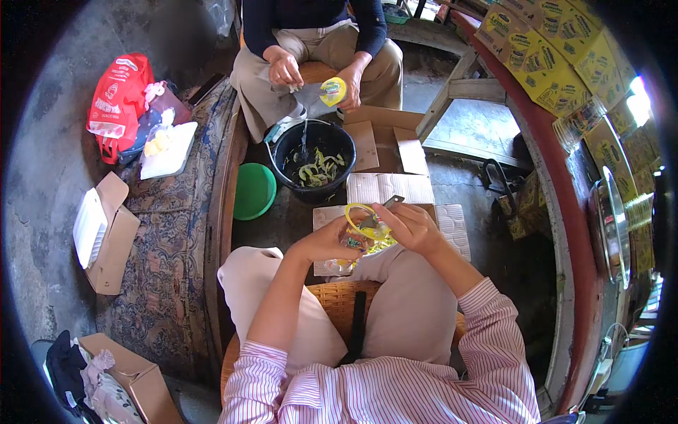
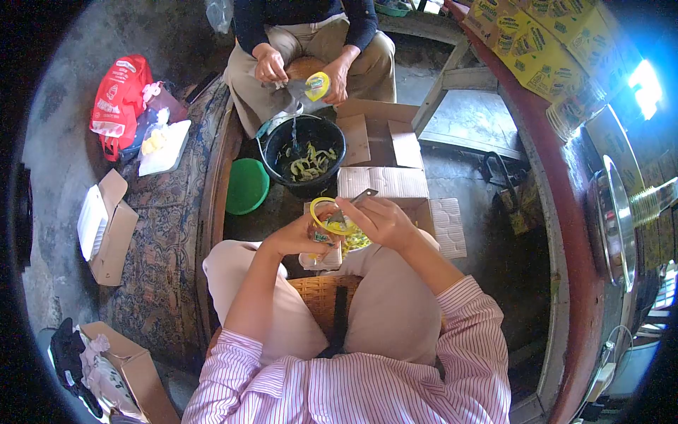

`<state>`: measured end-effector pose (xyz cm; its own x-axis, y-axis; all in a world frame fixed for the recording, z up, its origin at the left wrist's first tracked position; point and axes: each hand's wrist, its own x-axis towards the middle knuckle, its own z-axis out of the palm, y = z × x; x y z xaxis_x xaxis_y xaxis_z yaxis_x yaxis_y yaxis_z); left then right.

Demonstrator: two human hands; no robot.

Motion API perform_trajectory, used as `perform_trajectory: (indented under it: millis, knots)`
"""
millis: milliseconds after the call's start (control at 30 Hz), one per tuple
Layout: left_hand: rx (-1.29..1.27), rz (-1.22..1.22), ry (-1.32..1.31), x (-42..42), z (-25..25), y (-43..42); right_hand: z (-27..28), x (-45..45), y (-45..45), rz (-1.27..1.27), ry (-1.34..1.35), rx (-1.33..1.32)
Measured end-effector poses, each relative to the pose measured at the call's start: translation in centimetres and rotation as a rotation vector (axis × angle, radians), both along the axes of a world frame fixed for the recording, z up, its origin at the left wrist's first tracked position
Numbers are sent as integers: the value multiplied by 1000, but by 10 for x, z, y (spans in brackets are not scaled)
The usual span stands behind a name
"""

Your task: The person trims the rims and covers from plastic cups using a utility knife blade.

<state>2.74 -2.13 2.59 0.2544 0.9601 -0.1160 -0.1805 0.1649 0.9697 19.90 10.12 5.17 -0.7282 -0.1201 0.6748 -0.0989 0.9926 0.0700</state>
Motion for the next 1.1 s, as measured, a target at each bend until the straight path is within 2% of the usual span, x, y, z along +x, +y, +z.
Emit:
perform_trajectory:
  millis: [367,467,567,667,967,1100]
  knots:
    - [-83,-72,18,-9,-14,3,0,-1,-2,16,41,20]
    - [-43,-36,-88,-8,-13,1,-1,-3,-2,22,79,43]
    - [-24,-13,-54,-5,-14,4,-7,3,0,-43,-10,-49]
    - [40,72,-81,-4,-10,2,2,-1,1,-26,34,-82]
    - [28,17,45,0,-2,1,5,-4,2,-43,-39,-102]
    - [52,33,24,-1,-8,4,5,-6,1,-37,17,-148]
